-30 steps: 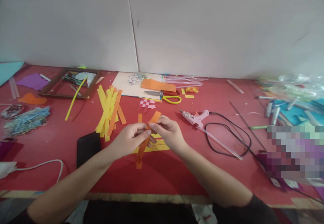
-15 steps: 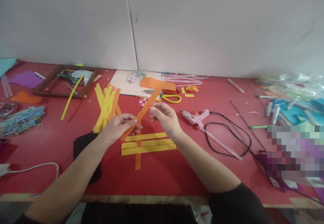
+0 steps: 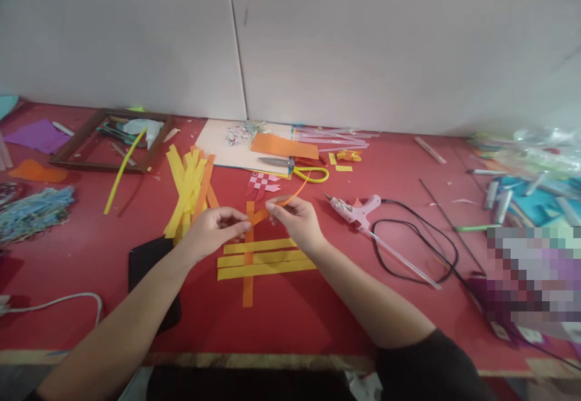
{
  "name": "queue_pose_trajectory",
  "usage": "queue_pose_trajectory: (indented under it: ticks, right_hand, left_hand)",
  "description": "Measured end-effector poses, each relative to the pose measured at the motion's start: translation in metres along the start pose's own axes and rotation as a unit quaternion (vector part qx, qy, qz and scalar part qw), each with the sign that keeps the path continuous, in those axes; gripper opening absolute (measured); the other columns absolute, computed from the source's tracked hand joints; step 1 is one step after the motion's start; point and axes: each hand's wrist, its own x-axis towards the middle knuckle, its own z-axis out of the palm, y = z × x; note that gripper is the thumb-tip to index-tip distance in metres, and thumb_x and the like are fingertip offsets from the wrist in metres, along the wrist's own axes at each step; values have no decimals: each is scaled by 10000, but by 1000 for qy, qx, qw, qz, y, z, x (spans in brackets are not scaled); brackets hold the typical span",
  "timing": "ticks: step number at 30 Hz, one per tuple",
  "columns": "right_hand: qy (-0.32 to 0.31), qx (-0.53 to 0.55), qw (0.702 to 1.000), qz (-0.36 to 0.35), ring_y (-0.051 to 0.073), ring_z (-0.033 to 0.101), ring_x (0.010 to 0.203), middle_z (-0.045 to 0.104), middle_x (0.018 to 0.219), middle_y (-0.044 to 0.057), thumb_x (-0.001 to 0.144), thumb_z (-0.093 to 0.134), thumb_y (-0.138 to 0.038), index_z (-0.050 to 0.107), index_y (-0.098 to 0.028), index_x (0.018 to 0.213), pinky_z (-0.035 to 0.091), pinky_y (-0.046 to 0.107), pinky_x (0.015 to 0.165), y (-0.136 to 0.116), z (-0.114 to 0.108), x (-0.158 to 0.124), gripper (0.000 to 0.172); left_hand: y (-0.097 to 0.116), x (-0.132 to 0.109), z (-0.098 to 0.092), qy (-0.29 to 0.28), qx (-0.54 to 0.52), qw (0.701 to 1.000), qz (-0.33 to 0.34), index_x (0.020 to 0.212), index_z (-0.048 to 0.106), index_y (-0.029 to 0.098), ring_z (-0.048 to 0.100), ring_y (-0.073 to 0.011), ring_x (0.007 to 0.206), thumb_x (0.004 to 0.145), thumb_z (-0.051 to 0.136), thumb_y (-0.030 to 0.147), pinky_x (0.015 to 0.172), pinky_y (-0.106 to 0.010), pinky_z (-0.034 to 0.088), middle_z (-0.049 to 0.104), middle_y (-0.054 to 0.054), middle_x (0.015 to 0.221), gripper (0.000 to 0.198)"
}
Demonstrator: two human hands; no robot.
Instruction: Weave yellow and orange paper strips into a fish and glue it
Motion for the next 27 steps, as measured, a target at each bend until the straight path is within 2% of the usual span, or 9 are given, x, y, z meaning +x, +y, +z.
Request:
queue_pose_trajectory:
  ticks: [4, 8, 11, 14, 18, 22, 24, 27]
  right_hand:
    - [36, 15, 999, -13, 120, 583, 539, 642, 625, -17, 696, 803, -449, 701, -206, 798, 523, 300, 567, 1, -5, 5, 283]
    - [35, 7, 999, -19, 125, 595, 545, 643, 629, -16, 704, 792, -464, 699, -206, 806, 543, 316, 586, -1, -5, 5, 292]
    - [9, -16, 1000, -18, 142, 637, 612, 688, 685, 2, 684, 822, -407, 713, -205, 798, 563, 326, 646, -5, -4, 2, 256]
    - [-44, -28, 999, -14, 162, 672, 706, 730, 784, 27, 635, 864, -346, 727, -205, 799, 576, 334, 705, -8, -4, -2, 256]
    - [-107, -4, 994, -23, 174, 682, 729, 730, 818, 31, 607, 867, -450, 711, -218, 895, 580, 342, 695, -9, -5, -2, 401]
    - [-130, 10, 991, -20, 157, 663, 644, 712, 810, 25, 560, 882, -495, 687, -213, 946, 571, 334, 644, -9, -6, -2, 517]
    - [-110, -7, 994, -19, 153, 650, 618, 694, 757, 15, 586, 865, -505, 686, -208, 888, 567, 333, 627, -8, -5, -2, 460]
    - [-71, -33, 997, -22, 139, 632, 600, 666, 679, 0, 711, 798, -470, 671, -202, 789, 554, 316, 625, -7, -4, -1, 306]
  left_hand:
    - [2, 1, -1, 35, 7, 999, 19, 856, 688, 184, 668, -155, 640, 782, 725, 411, 656, -302, 563, 707, -34, 704, 242]
    - [7, 0, -2, 54, 27, 998, 30, 826, 678, 188, 640, -140, 612, 785, 709, 388, 608, -281, 542, 706, -33, 729, 206]
    - [8, -1, -2, 45, 37, 997, 40, 817, 676, 189, 634, -136, 627, 786, 700, 372, 596, -267, 523, 715, -40, 771, 188]
    - [7, -1, -2, 37, 43, 997, 56, 840, 689, 187, 632, -140, 669, 778, 712, 375, 609, -262, 496, 716, -44, 789, 199]
    - [4, 1, 0, 51, 42, 996, 55, 787, 657, 184, 601, -130, 643, 766, 719, 388, 603, -260, 466, 695, -32, 755, 214]
    - [5, 1, -1, 61, 38, 996, 48, 726, 594, 189, 582, -130, 619, 728, 755, 408, 574, -254, 441, 670, -17, 713, 272]
    - [6, 0, -1, 60, 45, 996, 47, 716, 589, 191, 575, -133, 614, 719, 763, 416, 569, -256, 433, 664, -15, 702, 285]
    - [8, -2, -1, 60, 62, 995, 47, 705, 585, 194, 569, -133, 610, 732, 756, 429, 567, -258, 428, 668, -18, 698, 292]
